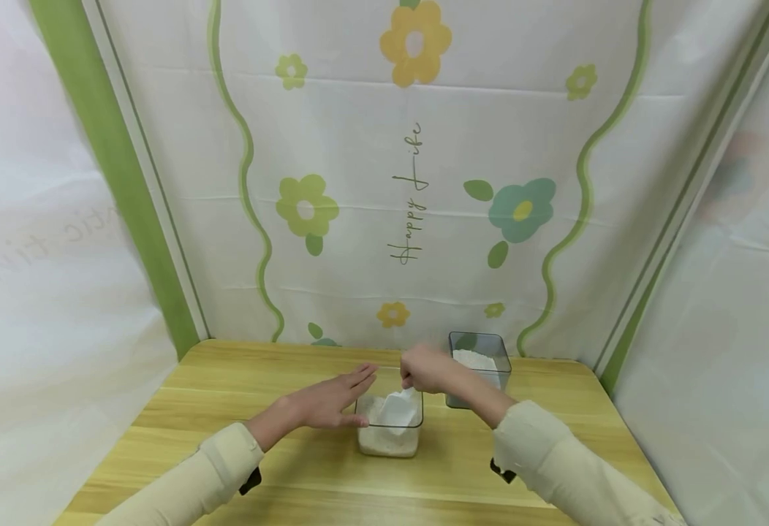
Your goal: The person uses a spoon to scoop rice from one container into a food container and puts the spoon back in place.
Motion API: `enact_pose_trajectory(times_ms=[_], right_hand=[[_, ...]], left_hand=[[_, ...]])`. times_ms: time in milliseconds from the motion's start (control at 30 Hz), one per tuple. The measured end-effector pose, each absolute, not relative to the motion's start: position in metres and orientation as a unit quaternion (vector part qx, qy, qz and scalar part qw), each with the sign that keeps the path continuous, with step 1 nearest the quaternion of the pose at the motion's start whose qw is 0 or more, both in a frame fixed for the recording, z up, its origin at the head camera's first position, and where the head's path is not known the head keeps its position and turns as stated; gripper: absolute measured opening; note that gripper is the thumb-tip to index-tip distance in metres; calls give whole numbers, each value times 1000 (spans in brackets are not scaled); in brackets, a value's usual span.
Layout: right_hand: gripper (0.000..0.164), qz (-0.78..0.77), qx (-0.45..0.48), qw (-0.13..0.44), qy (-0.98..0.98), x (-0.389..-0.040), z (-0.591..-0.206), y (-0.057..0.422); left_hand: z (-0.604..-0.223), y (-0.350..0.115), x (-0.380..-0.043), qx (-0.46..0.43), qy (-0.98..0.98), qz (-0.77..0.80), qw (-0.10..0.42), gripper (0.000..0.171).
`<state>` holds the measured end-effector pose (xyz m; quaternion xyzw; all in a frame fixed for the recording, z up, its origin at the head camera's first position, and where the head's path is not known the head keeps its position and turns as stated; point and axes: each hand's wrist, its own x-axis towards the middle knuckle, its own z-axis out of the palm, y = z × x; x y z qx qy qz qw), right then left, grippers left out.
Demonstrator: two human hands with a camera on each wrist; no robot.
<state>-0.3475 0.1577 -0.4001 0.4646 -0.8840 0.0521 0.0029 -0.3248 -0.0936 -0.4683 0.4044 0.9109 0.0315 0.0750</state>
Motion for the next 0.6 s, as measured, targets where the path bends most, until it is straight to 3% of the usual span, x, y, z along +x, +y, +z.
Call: enact_pose_trajectory(times_ms=[133,267,467,600], right_hand=[[21,12,460,-42,-887,-353,-406,140],[13,23,410,-69,-909,-360,-415,130],[32,98,395,0,-914,-370,-421,142],[32,110,376,39,-919,-373,-410,161]], left_hand=[[-469,-92,-323,403,911,42,78,92],[-472,-90,-320,399,911,61,82,93],[-476,-95,-322,371,914,126,104,92],[-474,-111,-334,338,916,185,112,84]])
